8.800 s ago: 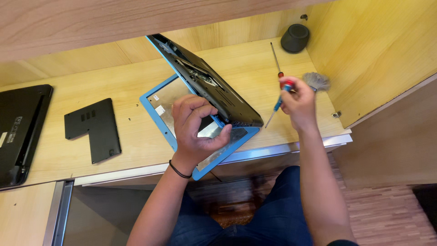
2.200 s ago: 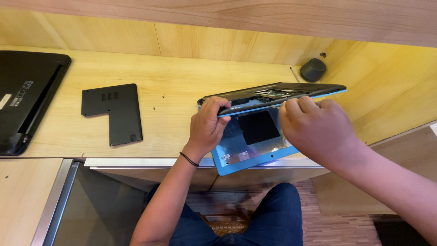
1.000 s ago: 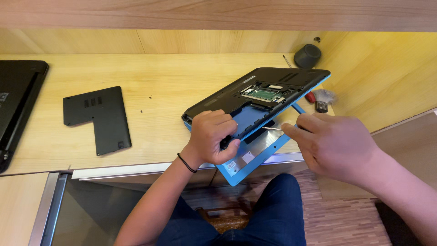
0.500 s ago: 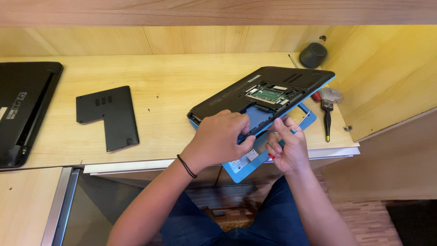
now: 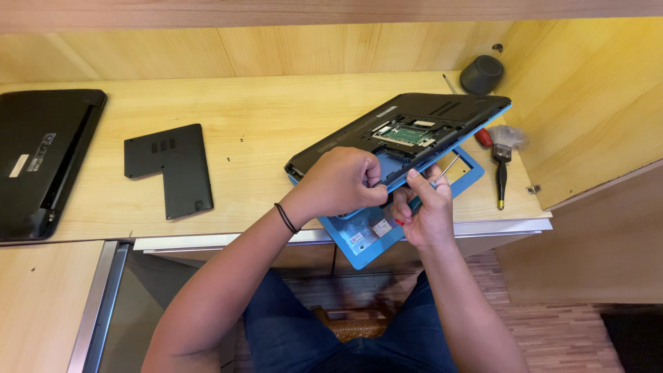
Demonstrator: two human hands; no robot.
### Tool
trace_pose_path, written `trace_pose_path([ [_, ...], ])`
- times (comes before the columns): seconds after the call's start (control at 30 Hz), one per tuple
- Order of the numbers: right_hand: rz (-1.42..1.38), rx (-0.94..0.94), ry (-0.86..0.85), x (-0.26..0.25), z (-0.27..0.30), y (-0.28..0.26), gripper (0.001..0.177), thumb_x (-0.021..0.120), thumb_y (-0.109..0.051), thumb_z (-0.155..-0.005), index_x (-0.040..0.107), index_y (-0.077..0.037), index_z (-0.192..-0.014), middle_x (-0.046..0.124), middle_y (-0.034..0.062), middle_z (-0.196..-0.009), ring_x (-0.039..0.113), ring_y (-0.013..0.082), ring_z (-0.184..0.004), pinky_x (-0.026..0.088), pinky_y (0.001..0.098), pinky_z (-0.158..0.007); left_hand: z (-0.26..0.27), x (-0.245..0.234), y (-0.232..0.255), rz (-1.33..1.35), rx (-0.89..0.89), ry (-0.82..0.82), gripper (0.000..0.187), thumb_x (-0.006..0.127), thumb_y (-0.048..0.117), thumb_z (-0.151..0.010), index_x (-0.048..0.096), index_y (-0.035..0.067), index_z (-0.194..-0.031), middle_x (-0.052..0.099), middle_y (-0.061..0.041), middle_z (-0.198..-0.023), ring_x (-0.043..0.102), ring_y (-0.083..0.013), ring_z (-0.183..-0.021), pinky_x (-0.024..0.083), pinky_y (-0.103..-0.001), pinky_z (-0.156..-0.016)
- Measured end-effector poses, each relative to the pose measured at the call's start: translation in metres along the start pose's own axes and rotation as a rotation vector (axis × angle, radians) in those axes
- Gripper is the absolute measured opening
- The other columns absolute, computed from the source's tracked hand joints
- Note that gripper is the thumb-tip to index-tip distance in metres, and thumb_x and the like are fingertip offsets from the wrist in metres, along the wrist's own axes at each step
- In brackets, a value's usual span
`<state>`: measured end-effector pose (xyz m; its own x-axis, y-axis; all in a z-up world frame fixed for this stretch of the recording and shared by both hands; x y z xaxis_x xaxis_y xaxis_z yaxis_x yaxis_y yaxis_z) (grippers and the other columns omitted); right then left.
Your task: The person removes screws from the bottom cover of a laptop using a screwdriver, then lifts off the cover to expose internal components. They open the laptop lid, remove additional screws from the hinge area, and detach the screen assembly from the keyboard base.
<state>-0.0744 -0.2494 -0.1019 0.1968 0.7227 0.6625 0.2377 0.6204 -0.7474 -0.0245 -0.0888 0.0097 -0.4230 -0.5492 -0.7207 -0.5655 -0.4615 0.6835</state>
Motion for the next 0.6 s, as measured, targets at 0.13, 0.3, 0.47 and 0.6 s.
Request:
trace_pose_path([
  [0.13,0.079,-0.02,0.044,0.003,0.004,-0.006,0.017,0.051,0.0,-0.089,0.046,-0.004,-0.105,0.055,0.0129,-0.07,0.035,0.0114,-0.03,0.028,0.0207,-0.025,-0.004,-0.015,0.004,-0.054,0.016,0.057,0.025,0.07,0.033,-0.068,0.061,0.011,-0.064,0.06,-0.011,-0.057,0.065,-0.036,-0.067,0.051,-0.042,-0.058],
  [0.3,0.118,-0.052,0.047,-0.003,0.008,-0.011,0.021,0.051,0.0,-0.085,0.049,-0.001,-0.106,0.047,0.0082,-0.06,0.038,0.011,-0.029,0.027,0.0203,-0.025,-0.004,-0.018,0.013,-0.054,0.01,0.061,0.02,0.069,0.03,-0.066,0.061,0.012,-0.063,0.06,-0.006,-0.054,0.065,-0.0306,-0.061,0.052,-0.037,-0.058],
  [0.47,0.156,-0.062,0.038,-0.009,0.007,-0.009,0.025,0.05,0.003,-0.085,0.048,0.001,-0.109,0.049,0.0125,-0.059,0.039,0.0125,-0.028,0.027,0.0208,-0.025,-0.001,-0.007,0.01,-0.047,0.016,0.037,0.023,0.069,0.033,-0.064,0.061,0.011,-0.063,0.061,-0.01,-0.056,0.065,-0.0349,-0.065,0.052,-0.041,-0.057],
  [0.6,0.125,-0.099,0.054,0.002,0.0,-0.032,0.043,0.051,-0.005,-0.089,0.038,-0.01,-0.13,0.049,0.0112,-0.064,0.042,0.0121,-0.033,0.027,0.0188,-0.028,0.008,-0.002,0.016,-0.075,0.03,0.015,0.023,0.068,0.029,-0.066,0.059,0.009,-0.063,0.06,-0.012,-0.055,0.065,-0.0362,-0.064,0.052,-0.041,-0.056],
])
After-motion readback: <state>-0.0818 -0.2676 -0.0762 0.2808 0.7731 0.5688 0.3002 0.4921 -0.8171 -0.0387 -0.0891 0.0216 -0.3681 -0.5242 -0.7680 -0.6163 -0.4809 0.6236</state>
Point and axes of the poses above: each hand's wrist, its own z-axis away from the middle knuckle, its own x-axis out of the palm, y = z × x, the point moved 2 cm from there along -z, towards the middle knuckle
